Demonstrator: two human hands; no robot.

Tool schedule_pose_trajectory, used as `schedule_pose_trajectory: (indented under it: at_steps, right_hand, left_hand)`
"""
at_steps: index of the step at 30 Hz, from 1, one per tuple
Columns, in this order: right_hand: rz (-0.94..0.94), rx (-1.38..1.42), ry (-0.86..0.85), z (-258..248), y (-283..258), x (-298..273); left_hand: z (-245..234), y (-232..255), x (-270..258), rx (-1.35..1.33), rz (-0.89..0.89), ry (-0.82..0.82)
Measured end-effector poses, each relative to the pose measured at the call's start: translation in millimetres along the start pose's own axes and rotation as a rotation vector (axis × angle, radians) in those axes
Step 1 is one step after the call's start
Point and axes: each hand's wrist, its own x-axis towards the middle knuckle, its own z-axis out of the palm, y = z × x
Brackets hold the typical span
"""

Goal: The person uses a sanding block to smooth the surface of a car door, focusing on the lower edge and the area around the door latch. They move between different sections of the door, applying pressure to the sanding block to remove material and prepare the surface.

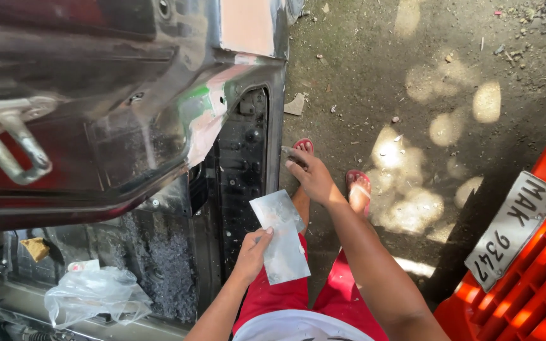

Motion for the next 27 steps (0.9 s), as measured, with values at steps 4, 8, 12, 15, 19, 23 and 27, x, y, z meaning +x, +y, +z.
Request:
schedule_pose_trajectory:
  at_steps: [4, 8, 12, 15, 19, 23, 27]
  right_hand:
    - [-0.025, 0.002, 0.005, -19, 37, -4]
    - [0.121, -0.023, -0.040, -43, 26, -28]
    - [0.515, 0.025, -0.054, -38, 28, -56]
    - [0.374, 0.326, -0.193, -45, 67, -72]
    - [0.312, 0.579, -0.071, -58, 66, -83]
    - [0.373, 0.640, 0.347, -103, 96, -69]
    - [0.347, 0.482, 0.380, -95, 59, -87]
  left_hand:
    - [8, 4, 0, 0.028, -0.010, -0.013]
    - [29, 12, -3, 0.180, 0.076, -0.018]
    - [45, 10, 5, 0.167, 0.114, -0.070]
    - [54, -1, 14, 0.208, 0.185, -0.167]
    - [64, 1, 16, 0.243, 0.275, -0.198]
    - [38, -44, 26, 0.231, 0.445, 0.199]
    - [73, 16, -1, 0.141, 0.644, 0.472]
